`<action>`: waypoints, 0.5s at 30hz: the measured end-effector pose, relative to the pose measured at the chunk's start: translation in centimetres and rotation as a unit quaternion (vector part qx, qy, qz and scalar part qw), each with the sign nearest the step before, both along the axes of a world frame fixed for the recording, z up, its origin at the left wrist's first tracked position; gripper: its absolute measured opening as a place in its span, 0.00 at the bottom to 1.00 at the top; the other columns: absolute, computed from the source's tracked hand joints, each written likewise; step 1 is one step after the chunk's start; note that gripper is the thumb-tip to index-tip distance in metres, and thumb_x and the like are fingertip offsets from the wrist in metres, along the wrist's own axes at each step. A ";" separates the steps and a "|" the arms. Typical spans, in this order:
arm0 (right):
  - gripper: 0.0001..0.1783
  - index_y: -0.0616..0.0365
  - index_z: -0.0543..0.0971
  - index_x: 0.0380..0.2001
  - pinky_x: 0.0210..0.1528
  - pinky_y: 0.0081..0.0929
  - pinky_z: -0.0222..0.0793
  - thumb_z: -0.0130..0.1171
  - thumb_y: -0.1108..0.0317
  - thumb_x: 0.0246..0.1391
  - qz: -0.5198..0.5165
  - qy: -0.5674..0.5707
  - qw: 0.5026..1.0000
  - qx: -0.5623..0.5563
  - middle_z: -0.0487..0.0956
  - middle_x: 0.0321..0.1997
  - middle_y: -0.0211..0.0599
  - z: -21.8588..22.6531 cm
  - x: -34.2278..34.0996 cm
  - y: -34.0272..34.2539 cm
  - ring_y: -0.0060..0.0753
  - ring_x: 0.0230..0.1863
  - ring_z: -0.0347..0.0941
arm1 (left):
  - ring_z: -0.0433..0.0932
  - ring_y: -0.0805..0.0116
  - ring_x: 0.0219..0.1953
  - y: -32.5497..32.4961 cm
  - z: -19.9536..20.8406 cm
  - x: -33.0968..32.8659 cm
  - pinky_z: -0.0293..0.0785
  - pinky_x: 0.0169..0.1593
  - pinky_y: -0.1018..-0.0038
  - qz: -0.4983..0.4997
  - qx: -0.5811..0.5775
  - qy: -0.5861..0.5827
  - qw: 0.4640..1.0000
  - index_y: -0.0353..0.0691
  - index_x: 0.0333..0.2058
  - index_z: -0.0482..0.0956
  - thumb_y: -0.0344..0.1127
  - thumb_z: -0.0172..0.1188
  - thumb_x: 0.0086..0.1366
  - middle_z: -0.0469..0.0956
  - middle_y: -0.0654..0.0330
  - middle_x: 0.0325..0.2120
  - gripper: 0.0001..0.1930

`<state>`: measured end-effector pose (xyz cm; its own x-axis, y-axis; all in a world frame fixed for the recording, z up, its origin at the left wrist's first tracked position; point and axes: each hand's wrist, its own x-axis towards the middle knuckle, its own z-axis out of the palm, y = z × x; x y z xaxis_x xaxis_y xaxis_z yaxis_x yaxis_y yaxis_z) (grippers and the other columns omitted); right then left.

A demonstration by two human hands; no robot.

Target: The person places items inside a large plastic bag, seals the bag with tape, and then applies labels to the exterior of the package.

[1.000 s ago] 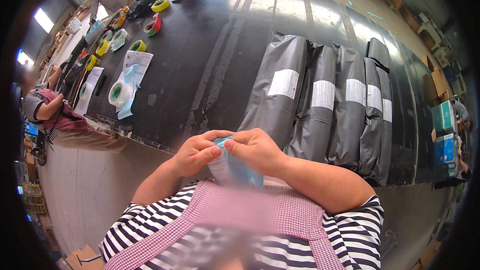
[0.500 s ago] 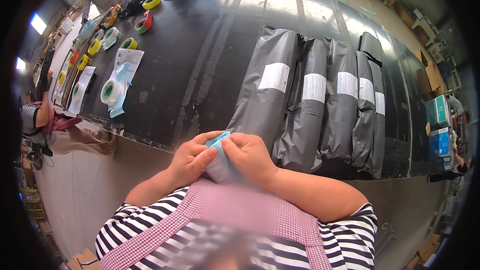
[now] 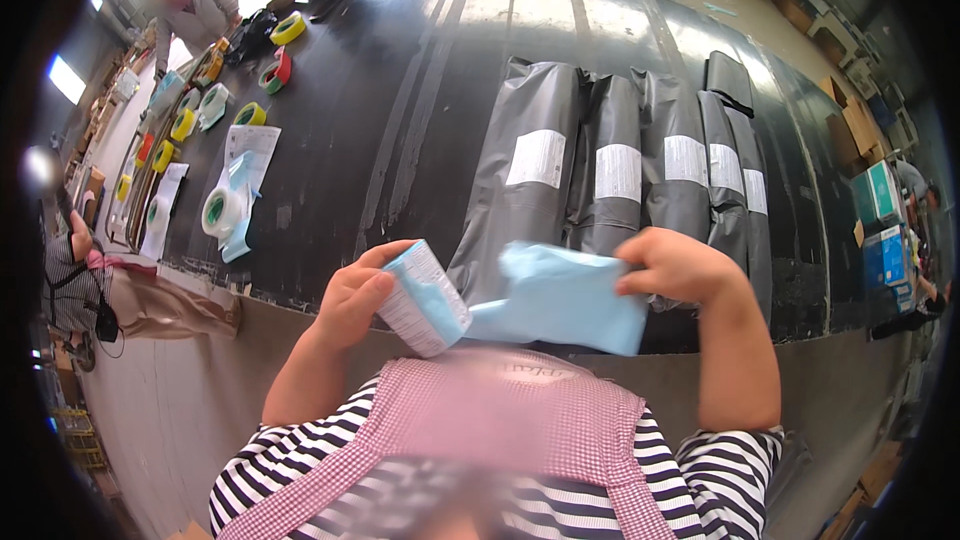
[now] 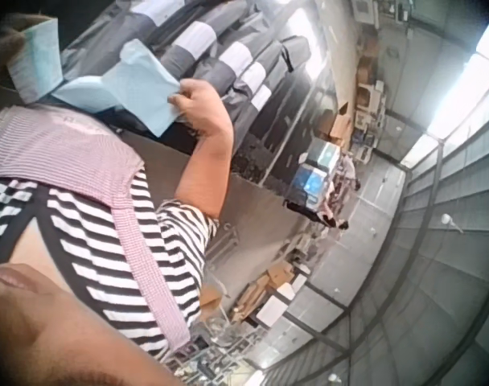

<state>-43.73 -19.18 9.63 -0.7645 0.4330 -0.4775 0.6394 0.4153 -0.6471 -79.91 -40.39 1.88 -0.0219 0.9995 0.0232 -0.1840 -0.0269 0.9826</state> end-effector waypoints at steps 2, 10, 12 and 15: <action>0.09 0.68 0.77 0.26 0.33 0.34 0.66 0.63 0.71 0.45 -0.115 -0.028 0.988 0.099 0.74 0.22 0.48 2.6 4.3 -1.3 0.38 0.26 0.69 | 0.71 0.66 0.56 -0.3 -0.4 -1.0 0.68 0.55 0.72 0.027 0.007 0.008 1.000 0.24 0.35 0.82 0.39 0.55 0.71 0.67 0.51 0.61 0.19; 0.11 0.64 0.71 0.30 0.36 0.50 0.65 0.58 0.67 0.56 -0.569 -0.214 0.629 0.485 0.76 0.30 0.58 -0.9 30.7 -11.9 0.68 0.38 0.70 | 0.69 0.65 0.57 3.6 -1.5 -1.2 0.65 0.56 0.71 0.100 0.057 0.065 0.991 0.23 0.35 0.81 0.53 0.58 0.68 0.67 0.50 0.61 0.28; 0.11 0.62 0.73 0.34 0.39 0.54 0.66 0.54 0.63 0.61 -0.658 -0.213 0.496 0.526 0.78 0.33 0.58 -5.3 37.3 -17.2 0.68 0.40 0.72 | 0.75 0.67 0.51 5.6 -3.1 -0.6 0.71 0.49 0.73 0.060 0.038 -0.022 0.997 0.26 0.43 0.78 0.57 0.58 0.67 0.72 0.53 0.56 0.30; 0.13 0.64 0.75 0.41 0.42 0.53 0.72 0.56 0.64 0.59 -0.856 -0.133 0.344 0.362 0.78 0.39 0.55 -16.2 42.3 -26.4 0.62 0.43 0.75 | 0.78 0.67 0.47 10.1 -2.6 4.3 0.76 0.45 0.74 0.011 0.006 -0.138 0.990 0.29 0.51 0.73 0.56 0.58 0.67 0.76 0.55 0.50 0.31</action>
